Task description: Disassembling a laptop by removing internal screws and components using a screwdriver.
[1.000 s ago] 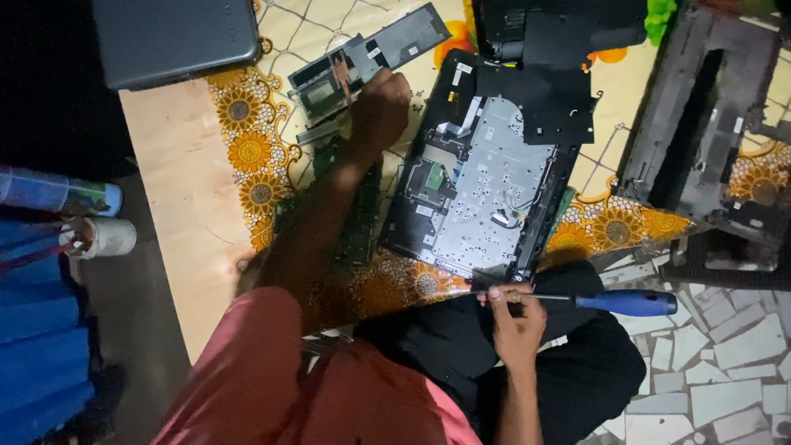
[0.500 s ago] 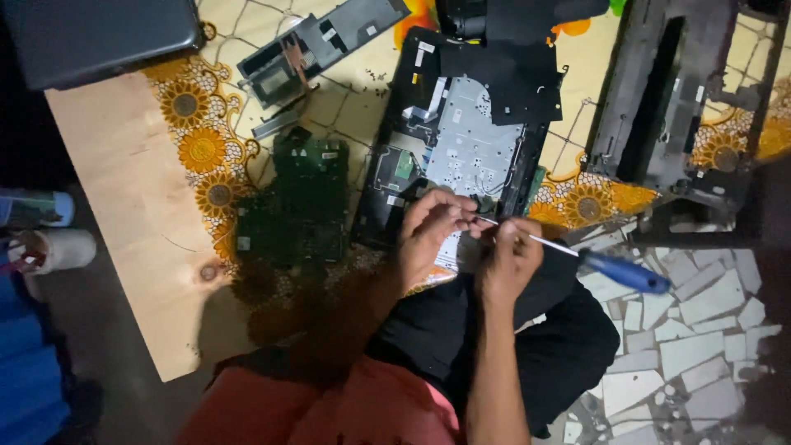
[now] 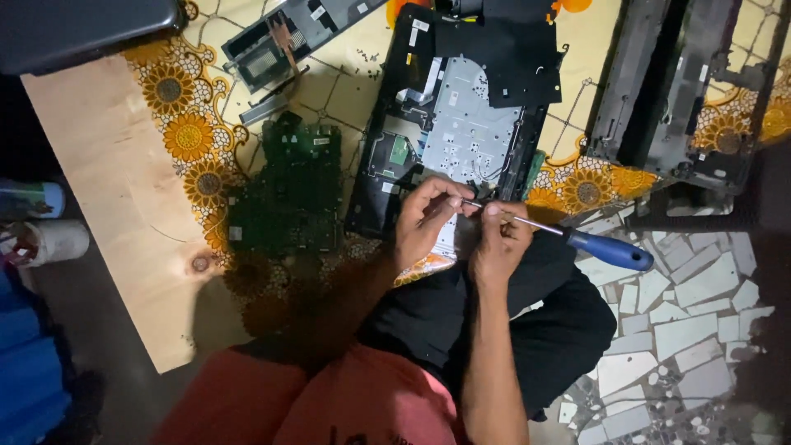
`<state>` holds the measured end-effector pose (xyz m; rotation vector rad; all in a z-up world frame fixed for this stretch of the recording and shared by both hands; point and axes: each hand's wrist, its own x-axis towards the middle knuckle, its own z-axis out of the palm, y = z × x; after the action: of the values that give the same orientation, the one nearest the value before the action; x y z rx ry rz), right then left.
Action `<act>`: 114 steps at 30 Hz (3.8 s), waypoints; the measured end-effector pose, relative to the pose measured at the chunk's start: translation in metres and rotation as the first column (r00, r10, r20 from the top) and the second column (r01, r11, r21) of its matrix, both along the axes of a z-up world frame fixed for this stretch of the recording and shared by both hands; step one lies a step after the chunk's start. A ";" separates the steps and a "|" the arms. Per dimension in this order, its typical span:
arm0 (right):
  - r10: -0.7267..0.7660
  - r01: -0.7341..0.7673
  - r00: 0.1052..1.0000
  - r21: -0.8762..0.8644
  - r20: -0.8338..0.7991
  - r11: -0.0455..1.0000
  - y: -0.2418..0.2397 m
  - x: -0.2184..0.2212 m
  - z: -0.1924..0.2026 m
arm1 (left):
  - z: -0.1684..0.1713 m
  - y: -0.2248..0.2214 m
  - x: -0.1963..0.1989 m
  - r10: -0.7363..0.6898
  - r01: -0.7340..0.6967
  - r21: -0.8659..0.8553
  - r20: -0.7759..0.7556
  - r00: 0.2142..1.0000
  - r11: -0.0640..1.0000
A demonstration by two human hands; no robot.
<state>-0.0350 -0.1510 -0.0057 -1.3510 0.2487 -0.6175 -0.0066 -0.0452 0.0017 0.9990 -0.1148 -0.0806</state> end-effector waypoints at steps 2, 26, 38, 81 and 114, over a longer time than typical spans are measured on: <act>-0.004 0.004 1.000 -0.015 -0.002 1.000 0.000 0.000 0.003 | -0.001 0.000 -0.001 0.005 -0.005 0.003 0.006 1.000 1.000; -0.003 0.001 1.000 0.075 0.022 0.997 0.007 0.006 0.012 | -0.031 0.002 0.007 -0.108 0.104 0.042 0.117 0.987 0.994; -0.028 0.028 0.999 0.048 0.018 0.998 -0.002 0.001 -0.007 | -0.011 -0.001 -0.001 -0.033 0.028 0.086 0.062 0.998 0.996; 0.176 -0.196 0.958 -0.067 -0.226 0.978 -0.009 -0.010 0.012 | 0.007 0.130 0.183 -0.304 -0.850 0.501 0.795 0.526 -0.162; -0.073 0.074 0.997 -0.032 0.027 0.997 0.000 -0.003 0.002 | -0.009 -0.017 0.002 -0.039 0.043 -0.123 0.032 0.999 0.992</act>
<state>-0.0384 -0.1511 -0.0032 -1.3698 0.2699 -0.7029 -0.0044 -0.0619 -0.0072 0.8748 -0.1656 -0.0949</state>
